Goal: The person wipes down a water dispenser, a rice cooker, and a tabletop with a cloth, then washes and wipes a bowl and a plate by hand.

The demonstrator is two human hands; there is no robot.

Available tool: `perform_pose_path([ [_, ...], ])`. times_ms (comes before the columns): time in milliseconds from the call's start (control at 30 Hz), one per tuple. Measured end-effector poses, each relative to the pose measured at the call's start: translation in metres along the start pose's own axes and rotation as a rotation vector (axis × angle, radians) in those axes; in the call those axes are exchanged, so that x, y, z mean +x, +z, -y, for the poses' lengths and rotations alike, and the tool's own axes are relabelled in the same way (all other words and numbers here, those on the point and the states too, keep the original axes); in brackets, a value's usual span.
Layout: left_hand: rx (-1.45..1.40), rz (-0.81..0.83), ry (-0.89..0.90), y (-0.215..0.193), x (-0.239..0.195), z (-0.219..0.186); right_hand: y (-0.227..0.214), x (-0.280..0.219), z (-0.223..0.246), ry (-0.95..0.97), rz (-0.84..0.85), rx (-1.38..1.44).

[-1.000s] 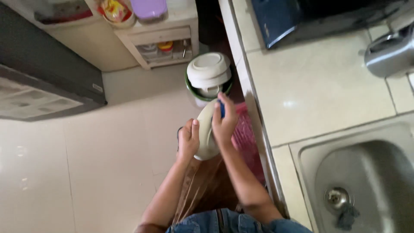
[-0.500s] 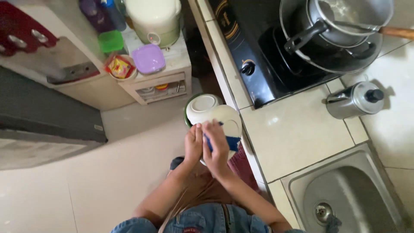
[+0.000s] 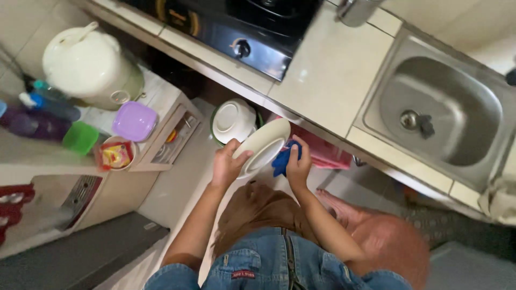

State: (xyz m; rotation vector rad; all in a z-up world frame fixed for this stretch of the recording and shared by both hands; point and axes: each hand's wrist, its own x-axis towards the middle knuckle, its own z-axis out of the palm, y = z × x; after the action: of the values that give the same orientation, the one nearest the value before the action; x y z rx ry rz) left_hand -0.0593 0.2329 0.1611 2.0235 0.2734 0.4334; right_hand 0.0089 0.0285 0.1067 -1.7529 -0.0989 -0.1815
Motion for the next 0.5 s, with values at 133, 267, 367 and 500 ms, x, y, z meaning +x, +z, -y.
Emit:
perform_pose_path([
  [133,0.092,0.324,0.157,-0.001,-0.007,-0.028,-0.035,-0.023,-0.005,0.059,-0.216,0.040],
  [267,0.182,0.552,0.241,0.039,-0.037,-0.045,-0.050,-0.065,-0.003,-0.046,-0.206,0.112],
  [367,0.183,0.777,0.197,0.065,-0.071,-0.050,-0.068,-0.113,0.006,-0.054,-0.080,0.119],
  [500,0.106,0.830,0.308,0.082,-0.121,-0.044,-0.101,-0.167,0.000,0.224,-0.034,0.825],
])
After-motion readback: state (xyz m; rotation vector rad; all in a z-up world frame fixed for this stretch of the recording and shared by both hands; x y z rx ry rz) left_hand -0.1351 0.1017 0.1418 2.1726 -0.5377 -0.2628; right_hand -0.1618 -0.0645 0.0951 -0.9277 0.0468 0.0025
